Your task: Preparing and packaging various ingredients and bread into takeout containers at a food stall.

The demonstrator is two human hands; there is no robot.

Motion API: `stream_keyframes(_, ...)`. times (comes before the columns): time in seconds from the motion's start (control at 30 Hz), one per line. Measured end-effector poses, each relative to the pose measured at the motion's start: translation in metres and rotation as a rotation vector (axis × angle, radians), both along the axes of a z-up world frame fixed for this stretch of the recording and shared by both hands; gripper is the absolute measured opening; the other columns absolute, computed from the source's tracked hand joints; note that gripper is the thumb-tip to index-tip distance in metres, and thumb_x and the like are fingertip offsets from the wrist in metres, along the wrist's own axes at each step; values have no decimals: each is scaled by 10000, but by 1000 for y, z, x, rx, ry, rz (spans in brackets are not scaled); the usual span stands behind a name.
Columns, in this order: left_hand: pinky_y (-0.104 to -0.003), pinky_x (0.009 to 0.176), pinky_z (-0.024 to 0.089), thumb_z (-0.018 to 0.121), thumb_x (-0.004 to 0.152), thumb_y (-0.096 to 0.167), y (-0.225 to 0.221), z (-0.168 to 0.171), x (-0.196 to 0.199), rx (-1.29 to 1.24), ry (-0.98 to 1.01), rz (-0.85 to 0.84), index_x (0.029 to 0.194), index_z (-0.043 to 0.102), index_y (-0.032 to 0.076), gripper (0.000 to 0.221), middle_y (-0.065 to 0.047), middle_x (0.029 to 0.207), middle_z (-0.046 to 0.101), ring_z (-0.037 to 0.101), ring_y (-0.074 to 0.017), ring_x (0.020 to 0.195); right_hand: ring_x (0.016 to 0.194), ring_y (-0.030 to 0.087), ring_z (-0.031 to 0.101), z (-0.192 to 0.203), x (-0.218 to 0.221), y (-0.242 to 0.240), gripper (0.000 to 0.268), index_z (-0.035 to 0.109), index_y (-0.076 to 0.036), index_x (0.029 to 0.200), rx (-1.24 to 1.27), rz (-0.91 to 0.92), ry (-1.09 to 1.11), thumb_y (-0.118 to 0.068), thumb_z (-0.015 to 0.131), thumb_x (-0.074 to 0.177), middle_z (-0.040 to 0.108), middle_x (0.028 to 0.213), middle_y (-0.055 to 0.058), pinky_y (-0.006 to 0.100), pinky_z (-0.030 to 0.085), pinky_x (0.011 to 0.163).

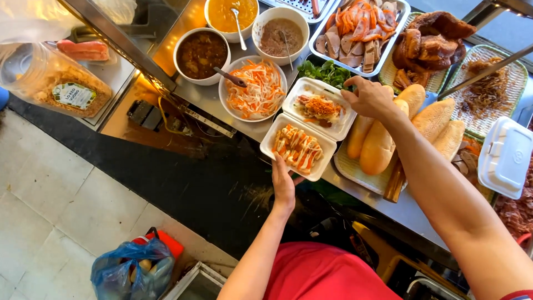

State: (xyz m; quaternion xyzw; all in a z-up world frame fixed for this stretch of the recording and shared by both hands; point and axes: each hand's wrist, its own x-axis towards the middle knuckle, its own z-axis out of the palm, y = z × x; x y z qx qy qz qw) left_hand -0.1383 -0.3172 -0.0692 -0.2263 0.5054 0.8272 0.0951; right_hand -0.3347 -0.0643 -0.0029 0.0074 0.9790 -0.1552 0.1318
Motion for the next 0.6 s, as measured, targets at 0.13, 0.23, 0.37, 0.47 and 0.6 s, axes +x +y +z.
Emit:
stream_keyframes(0.13,-425,815,578,387,1034,606,-25,1,-2,90,33,37,1555,382,99,727,-154,1425,570,627,-293,1169,927,280,713,11,11,0,431,707,-150,1263,-153,59,-49,-477,597,1005,765,1039,130,423,525,820)
stream_keyframes(0.23,-396,995,538,388,1021,609,-38,7,-4,287,53,77,1552,387,126,719,-107,1471,566,623,-239,1256,821,228,665,17,28,-1,430,759,-113,1221,-343,-8,-174,-470,584,1058,759,927,141,380,524,747)
stream_keyframes(0.37,-390,1139,440,418,1029,611,-41,31,-6,263,182,138,1569,363,62,772,-103,1532,512,546,-235,1363,882,136,620,18,55,2,422,736,-25,1204,-691,-38,-166,-397,587,1071,729,1000,80,304,504,775)
stream_keyframes(0.47,-407,1173,412,383,1007,691,-39,67,-10,403,235,152,1580,351,28,877,-109,1549,493,512,-268,1391,939,148,628,25,88,1,414,681,-18,1297,-1077,-291,-249,-355,559,1090,694,1109,87,317,510,827)
stream_keyframes(0.6,-444,1152,413,295,925,842,-28,90,-18,732,198,64,1561,349,4,1054,-154,1530,499,527,-318,1363,1193,208,651,29,133,11,452,534,21,1451,-1755,-613,-158,-280,537,1113,642,1374,120,374,503,1095)
